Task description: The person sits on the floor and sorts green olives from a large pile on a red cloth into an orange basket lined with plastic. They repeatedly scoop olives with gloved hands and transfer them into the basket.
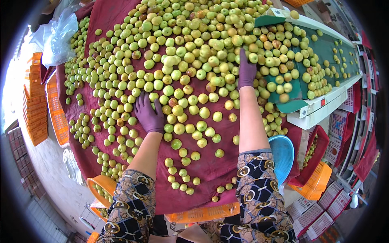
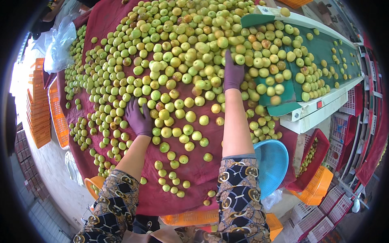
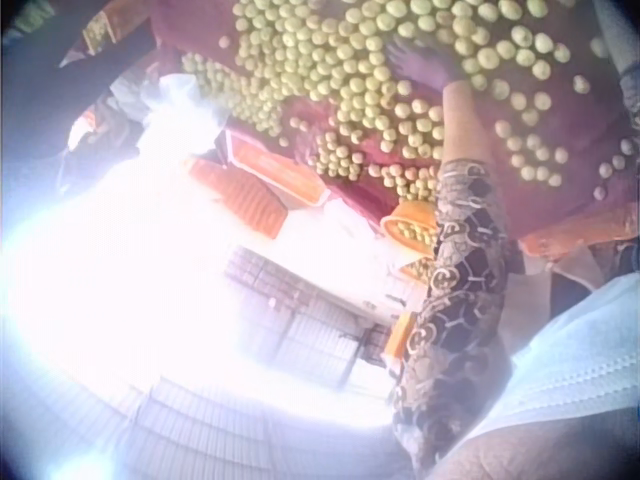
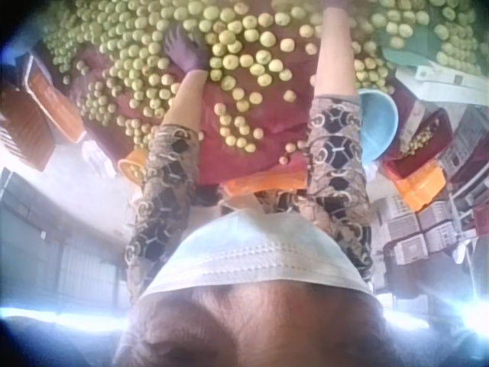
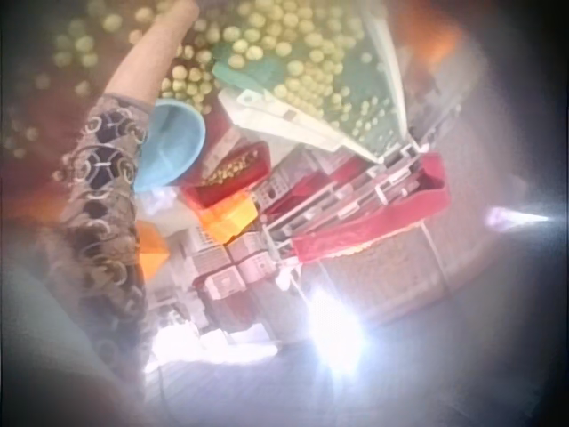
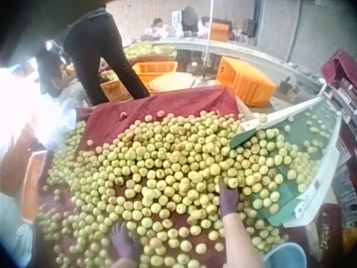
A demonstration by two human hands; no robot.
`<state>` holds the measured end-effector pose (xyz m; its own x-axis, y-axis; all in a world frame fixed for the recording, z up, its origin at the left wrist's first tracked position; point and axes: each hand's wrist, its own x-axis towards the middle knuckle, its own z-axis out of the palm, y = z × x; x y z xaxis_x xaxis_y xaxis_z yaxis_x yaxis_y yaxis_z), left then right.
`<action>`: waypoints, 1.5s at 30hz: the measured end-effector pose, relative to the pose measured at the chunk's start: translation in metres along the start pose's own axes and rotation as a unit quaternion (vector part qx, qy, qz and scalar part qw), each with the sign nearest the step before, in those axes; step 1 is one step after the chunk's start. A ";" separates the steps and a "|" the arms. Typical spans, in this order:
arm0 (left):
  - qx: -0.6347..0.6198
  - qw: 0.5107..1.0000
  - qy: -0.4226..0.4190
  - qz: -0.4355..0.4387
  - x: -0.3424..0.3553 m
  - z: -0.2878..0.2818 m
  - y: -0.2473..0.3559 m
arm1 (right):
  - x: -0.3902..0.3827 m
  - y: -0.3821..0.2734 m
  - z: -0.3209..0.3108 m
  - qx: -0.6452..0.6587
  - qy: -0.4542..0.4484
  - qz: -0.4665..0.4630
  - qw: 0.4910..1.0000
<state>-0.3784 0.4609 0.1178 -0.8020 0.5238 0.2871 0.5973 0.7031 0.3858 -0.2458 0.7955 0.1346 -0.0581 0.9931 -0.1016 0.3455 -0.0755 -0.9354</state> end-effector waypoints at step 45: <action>-0.017 1.000 -0.015 -0.019 -0.001 -0.002 -0.002 | -0.118 -0.028 -0.028 -0.354 -0.357 -0.414 0.759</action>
<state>-0.3790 0.4585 0.1187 -0.8232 0.5118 0.2457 0.5660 0.7065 0.4249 -0.2222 0.6829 0.1819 -0.9354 0.3525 0.0281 0.3149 0.8664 -0.3875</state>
